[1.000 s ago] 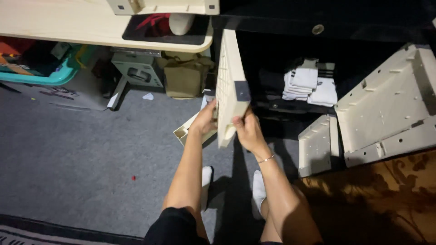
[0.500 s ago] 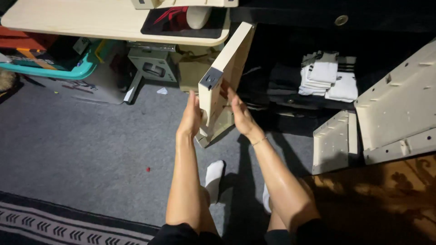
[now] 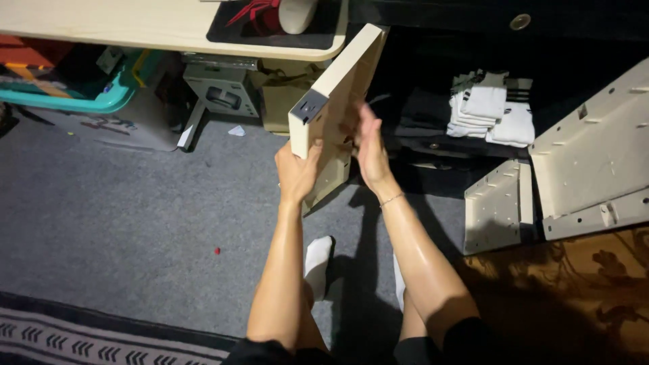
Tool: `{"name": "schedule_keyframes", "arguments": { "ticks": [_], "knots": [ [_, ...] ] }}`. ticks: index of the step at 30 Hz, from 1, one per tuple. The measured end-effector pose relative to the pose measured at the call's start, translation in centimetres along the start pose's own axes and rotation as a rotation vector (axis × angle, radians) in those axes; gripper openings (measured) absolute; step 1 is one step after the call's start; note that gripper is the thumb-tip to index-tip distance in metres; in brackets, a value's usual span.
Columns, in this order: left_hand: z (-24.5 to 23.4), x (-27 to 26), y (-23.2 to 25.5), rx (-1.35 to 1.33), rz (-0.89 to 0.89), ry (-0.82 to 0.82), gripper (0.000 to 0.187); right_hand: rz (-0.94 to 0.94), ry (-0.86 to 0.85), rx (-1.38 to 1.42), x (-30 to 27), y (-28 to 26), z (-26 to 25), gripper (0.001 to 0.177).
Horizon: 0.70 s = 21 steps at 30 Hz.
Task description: Organizing folded clothes and socks into a plastic modular storage cabinet
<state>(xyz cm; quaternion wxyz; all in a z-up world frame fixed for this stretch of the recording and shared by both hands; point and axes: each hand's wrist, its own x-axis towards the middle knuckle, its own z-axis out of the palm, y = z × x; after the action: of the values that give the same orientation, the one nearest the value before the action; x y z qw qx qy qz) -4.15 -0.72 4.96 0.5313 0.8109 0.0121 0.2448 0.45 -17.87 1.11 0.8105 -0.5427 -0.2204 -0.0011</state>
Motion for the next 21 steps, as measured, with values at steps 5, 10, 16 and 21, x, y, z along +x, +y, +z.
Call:
{"name": "schedule_keyframes", "arguments": {
  "ticks": [5,10,16,21],
  "knots": [
    [0.0,-0.7,0.5,-0.046,0.004,-0.011,0.043,0.058,0.338,-0.121,1.4,-0.7,-1.8,0.075],
    [-1.0,-1.0,-1.9,-0.116,-0.016,-0.022,0.041,0.12,0.241,-0.116,2.9,2.2,-1.4,0.077],
    [-2.4,1.6,-7.1,-0.257,-0.076,-0.025,0.046,0.14,0.169,-0.157,4.0,4.9,-1.7,0.079],
    [-3.3,4.9,-8.4,-0.331,-0.124,0.005,0.058,0.198,0.205,-0.025,3.7,2.8,-2.8,0.083]
  ]
}}
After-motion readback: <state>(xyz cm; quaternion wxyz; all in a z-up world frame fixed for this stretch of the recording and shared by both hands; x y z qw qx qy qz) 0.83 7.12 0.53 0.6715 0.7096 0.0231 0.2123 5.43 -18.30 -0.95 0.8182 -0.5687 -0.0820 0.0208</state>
